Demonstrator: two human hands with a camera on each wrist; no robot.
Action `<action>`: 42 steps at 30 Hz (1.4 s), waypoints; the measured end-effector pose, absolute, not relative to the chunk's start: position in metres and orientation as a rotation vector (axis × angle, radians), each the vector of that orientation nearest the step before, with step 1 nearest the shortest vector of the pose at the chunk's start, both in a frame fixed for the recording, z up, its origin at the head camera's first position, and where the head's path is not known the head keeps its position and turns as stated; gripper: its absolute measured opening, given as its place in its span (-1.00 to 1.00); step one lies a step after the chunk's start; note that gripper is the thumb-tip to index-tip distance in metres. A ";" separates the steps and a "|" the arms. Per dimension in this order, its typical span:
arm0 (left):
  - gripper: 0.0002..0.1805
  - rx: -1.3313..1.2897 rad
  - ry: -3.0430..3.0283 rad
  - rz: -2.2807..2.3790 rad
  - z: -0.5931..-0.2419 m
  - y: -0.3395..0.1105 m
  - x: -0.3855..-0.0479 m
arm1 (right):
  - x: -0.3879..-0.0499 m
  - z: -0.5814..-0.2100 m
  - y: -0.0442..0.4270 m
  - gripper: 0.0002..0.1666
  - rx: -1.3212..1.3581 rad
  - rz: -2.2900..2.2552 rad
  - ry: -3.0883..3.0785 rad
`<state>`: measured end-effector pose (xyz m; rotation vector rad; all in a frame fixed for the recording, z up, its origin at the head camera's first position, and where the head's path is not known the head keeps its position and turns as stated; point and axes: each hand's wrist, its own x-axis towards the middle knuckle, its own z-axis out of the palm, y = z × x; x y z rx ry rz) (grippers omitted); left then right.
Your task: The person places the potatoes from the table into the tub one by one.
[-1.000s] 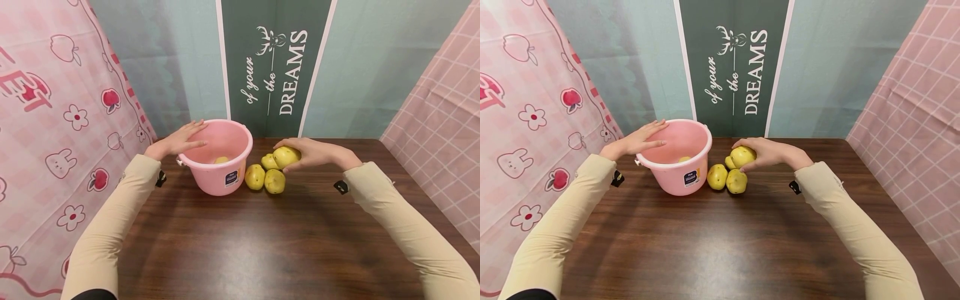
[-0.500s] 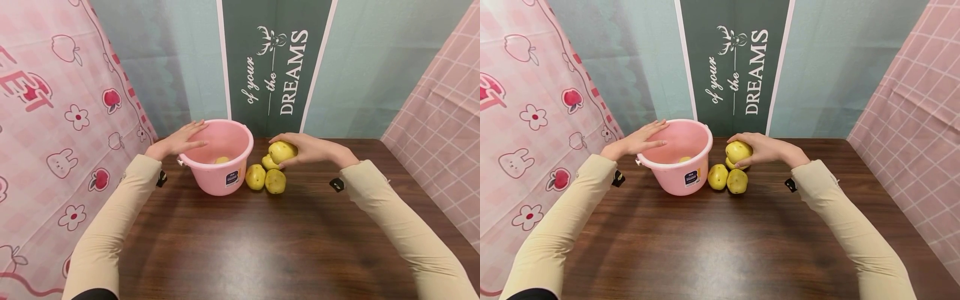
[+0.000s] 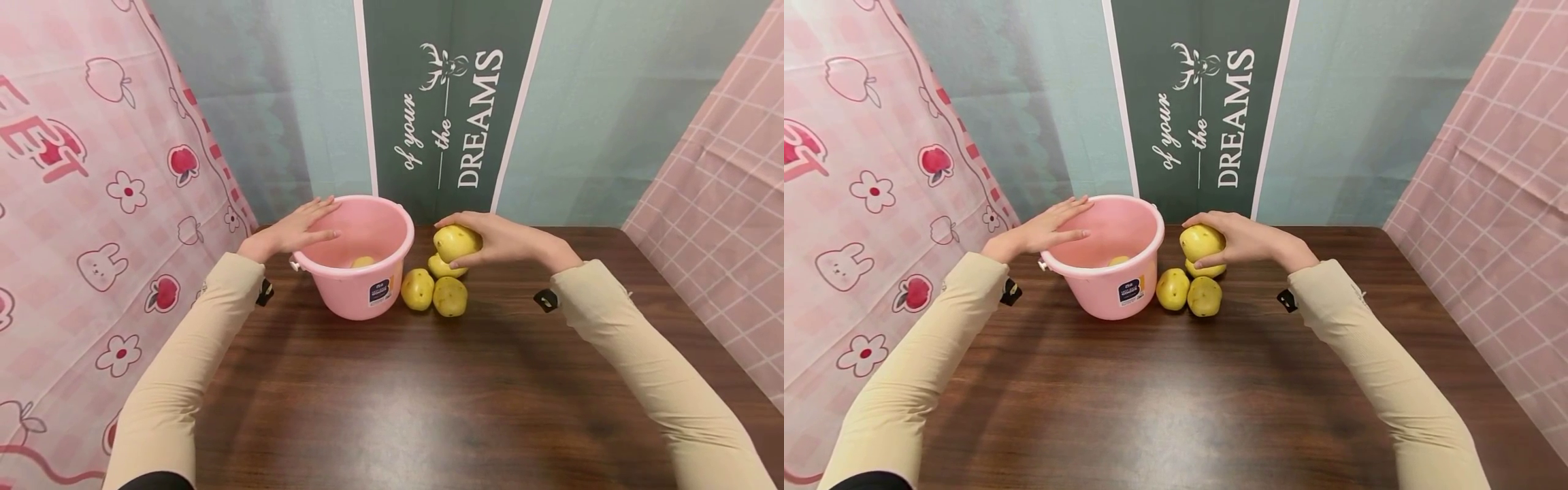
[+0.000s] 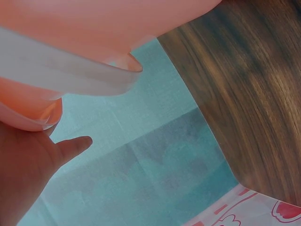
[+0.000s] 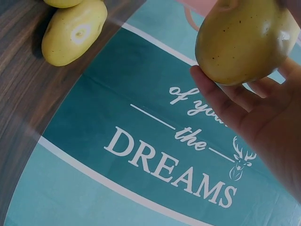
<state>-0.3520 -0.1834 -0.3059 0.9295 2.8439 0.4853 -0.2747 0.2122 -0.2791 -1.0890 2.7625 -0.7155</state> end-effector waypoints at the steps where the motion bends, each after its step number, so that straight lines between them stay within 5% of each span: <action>1: -0.18 0.927 2.844 0.487 -0.306 -0.183 -0.352 | -0.275 -0.279 0.212 -0.22 -1.091 -0.716 2.766; 42: -0.19 0.930 2.855 0.486 -0.307 -0.184 -0.351 | -0.282 -0.274 0.179 -0.17 -1.323 -0.734 2.835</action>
